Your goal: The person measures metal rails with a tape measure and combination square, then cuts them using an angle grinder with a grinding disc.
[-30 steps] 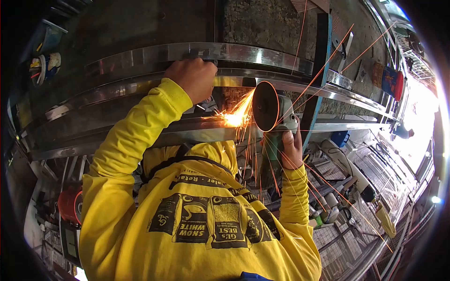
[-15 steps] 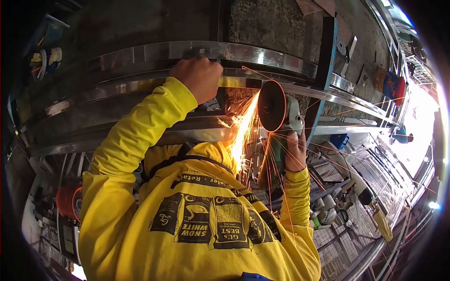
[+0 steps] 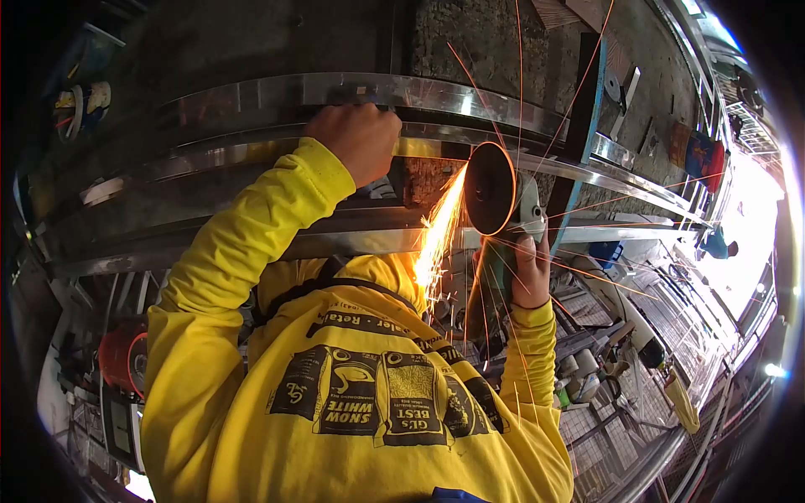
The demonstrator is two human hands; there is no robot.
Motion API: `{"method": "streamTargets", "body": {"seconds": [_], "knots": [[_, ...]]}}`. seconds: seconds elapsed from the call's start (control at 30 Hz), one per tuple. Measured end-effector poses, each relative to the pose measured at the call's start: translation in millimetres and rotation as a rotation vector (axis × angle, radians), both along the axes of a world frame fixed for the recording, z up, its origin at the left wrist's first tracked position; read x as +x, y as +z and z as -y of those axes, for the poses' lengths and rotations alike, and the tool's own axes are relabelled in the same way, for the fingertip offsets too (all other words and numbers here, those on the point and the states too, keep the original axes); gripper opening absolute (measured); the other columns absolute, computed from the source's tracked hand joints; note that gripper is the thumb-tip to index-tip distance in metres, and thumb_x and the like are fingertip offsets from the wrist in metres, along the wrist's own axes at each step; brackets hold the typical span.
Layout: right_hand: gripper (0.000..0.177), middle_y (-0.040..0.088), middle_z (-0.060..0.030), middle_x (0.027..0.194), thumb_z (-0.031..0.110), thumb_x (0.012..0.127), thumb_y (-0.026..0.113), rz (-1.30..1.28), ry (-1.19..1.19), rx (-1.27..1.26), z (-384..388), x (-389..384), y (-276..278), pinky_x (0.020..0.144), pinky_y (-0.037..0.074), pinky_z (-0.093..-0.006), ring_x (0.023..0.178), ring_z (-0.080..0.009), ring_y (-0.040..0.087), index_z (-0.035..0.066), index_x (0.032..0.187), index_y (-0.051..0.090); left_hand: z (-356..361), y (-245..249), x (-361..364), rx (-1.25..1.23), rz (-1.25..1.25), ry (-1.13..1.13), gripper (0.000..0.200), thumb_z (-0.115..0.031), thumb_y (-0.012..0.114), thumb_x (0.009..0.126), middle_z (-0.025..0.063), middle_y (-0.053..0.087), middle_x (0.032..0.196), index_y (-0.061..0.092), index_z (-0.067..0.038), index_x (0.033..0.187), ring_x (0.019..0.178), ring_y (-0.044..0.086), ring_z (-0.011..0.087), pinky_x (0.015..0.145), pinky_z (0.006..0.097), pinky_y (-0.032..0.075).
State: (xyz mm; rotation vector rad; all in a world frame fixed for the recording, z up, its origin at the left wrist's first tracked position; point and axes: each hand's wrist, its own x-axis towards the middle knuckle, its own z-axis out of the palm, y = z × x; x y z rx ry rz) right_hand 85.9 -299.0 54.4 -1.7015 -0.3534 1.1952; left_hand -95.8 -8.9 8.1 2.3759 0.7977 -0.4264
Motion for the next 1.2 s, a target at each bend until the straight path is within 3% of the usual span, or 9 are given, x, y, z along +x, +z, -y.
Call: {"method": "streamTargets", "body": {"seconds": [0.53,1.07,1.2], "knots": [[0.076,0.060,-0.0107,0.133,0.040,0.100,0.070,-0.137,-0.076,0.035,-18.1,-3.6,11.8,0.104,0.048,-0.0351,0.119,-0.0192,0.061,0.003,0.154,0.032,0.7,-1.3,-2.0,0.009,0.054,0.010,0.014,-0.016,0.074,0.081,0.0170,0.076,0.089,0.075,-0.009,0.093,0.086,0.075,0.0375,0.078,0.0494,0.060],[0.072,0.059,-0.0092,0.136,0.039,0.104,0.065,-0.133,-0.039,-0.014,-9.8,2.6,9.6,0.108,0.045,-0.0335,0.122,-0.0178,0.059,0.004,0.156,0.031,2.8,-5.3,-4.4,0.061,0.110,-0.007,0.009,-0.014,0.067,0.084,0.0167,0.075,0.082,0.074,-0.007,0.084,0.077,0.076,0.0356,0.070,0.0471,0.061],[0.054,0.068,-0.0173,0.114,0.037,0.108,0.056,-0.061,-0.029,0.025,-3.0,3.5,-1.5,0.079,0.060,-0.0383,0.091,-0.0267,0.071,0.006,0.149,0.040,0.9,-1.2,-1.9,0.030,0.054,-0.003,0.012,-0.013,0.070,0.082,0.0168,0.075,0.087,0.075,-0.008,0.092,0.082,0.075,0.0364,0.075,0.0481,0.061]]}}
